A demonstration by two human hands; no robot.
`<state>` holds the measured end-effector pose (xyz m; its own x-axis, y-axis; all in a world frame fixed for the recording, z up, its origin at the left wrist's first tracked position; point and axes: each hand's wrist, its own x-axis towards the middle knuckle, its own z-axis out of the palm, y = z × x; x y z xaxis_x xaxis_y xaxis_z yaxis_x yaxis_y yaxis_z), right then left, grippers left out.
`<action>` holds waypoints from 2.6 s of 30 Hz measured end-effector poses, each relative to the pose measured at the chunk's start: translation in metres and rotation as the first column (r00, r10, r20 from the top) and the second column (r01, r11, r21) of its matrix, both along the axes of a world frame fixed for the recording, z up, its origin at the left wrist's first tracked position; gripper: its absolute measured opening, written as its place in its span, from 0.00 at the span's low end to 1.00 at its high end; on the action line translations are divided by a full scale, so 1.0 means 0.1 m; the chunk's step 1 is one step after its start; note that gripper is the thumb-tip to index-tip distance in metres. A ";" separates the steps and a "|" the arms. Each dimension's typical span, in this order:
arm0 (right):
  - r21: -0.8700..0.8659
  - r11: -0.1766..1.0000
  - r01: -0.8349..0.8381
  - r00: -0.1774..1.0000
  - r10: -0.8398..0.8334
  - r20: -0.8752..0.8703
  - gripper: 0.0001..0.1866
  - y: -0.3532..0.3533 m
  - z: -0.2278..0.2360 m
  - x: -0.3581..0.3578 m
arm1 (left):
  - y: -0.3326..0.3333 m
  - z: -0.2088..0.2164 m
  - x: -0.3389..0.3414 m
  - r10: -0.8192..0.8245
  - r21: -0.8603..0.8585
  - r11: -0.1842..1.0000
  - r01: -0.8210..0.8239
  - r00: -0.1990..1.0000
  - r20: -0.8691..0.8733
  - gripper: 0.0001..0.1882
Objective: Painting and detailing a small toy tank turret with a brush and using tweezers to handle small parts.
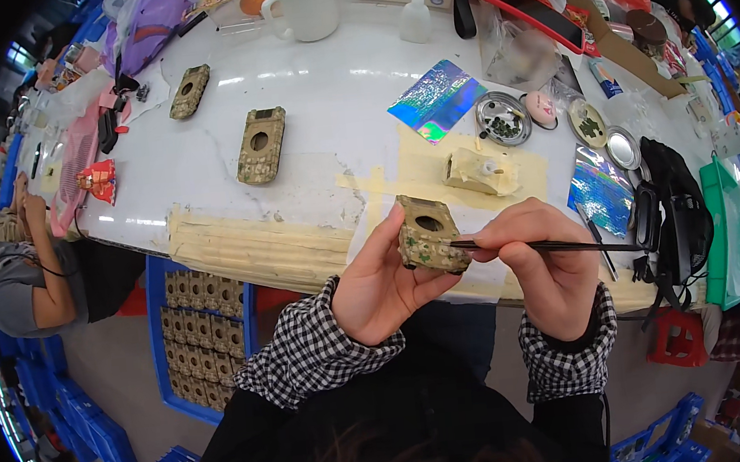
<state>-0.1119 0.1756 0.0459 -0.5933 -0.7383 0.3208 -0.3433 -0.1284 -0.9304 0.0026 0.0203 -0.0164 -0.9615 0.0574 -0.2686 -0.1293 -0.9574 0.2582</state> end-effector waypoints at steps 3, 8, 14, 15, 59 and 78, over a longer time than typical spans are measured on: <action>0.035 0.999 -0.011 1.000 0.011 0.014 0.05 -0.04 0.00 -0.01 | -0.01 -0.02 0.02 -0.022 0.013 1.000 0.022 1.000 -0.009 0.27; 0.056 0.998 -0.026 0.999 0.027 -0.025 0.05 -0.05 0.02 -0.03 | 0.01 -0.02 0.01 -0.041 0.017 0.999 0.041 0.999 -0.022 0.27; 0.071 0.997 -0.022 0.999 0.026 -0.048 0.05 -0.06 0.02 -0.02 | 0.01 -0.04 0.02 -0.034 0.070 0.997 0.035 0.999 -0.018 0.28; 0.072 0.997 -0.021 0.998 0.026 -0.057 0.04 -0.06 0.02 -0.02 | 0.01 -0.03 0.02 -0.038 0.044 0.998 0.038 0.999 -0.018 0.28; 0.081 0.997 0.013 0.996 -0.005 -0.091 0.06 -0.07 -0.02 0.00 | 0.00 -0.04 0.00 -0.038 0.031 0.999 0.039 0.999 -0.027 0.28; 0.078 0.997 0.012 0.993 -0.003 -0.115 0.06 -0.08 -0.02 -0.01 | 0.01 -0.02 -0.01 -0.029 0.031 0.999 0.029 1.000 0.003 0.29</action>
